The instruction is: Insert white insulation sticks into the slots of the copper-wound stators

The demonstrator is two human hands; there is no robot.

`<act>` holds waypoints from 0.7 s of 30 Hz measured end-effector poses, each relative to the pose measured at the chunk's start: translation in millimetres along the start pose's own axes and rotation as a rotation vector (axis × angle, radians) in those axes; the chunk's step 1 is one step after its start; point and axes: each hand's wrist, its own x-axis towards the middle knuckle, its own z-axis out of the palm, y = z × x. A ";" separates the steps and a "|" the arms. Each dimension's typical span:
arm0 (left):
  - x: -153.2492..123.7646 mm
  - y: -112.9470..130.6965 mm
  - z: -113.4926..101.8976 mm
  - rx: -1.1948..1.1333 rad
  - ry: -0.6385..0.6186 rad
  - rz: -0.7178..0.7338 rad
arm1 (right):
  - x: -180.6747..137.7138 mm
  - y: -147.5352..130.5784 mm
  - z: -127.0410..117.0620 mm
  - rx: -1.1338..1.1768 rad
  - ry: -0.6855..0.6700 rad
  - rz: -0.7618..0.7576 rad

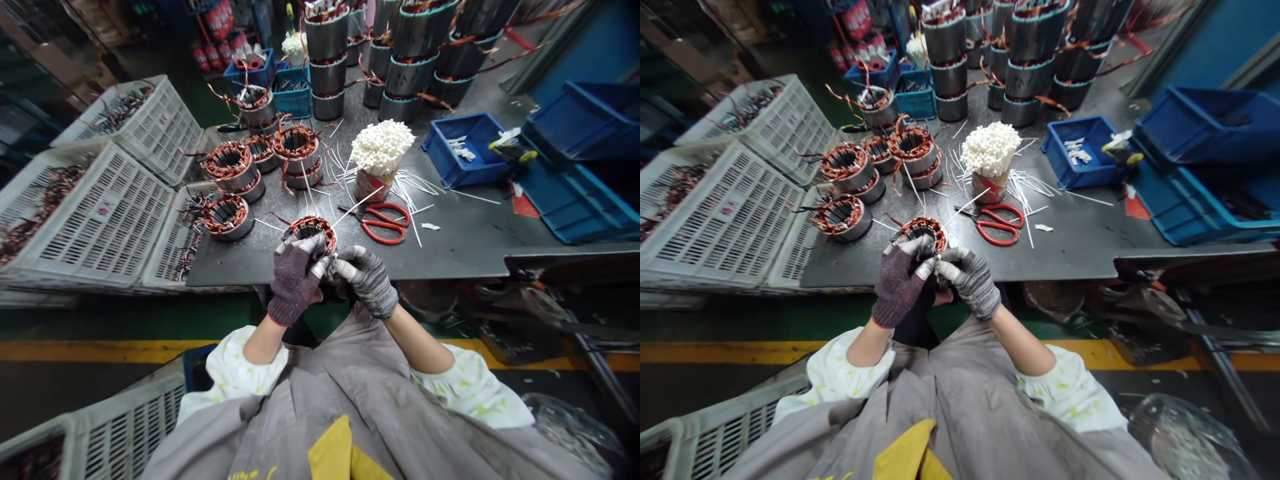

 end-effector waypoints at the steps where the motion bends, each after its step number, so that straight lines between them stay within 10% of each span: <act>1: 1.1 0.4 -0.2 -0.003 -0.003 0.012 | 0.1 -1.3 -1.0 -0.012 0.012 -0.005; 13: -3.3 -3.0 1.6 0.076 0.000 0.102 | 15.1 5.1 -2.2 -0.224 -0.054 -0.054; 21: -4.0 -3.1 -1.9 0.084 -0.083 0.086 | 24.0 -14.3 -11.8 -0.834 -0.148 -0.550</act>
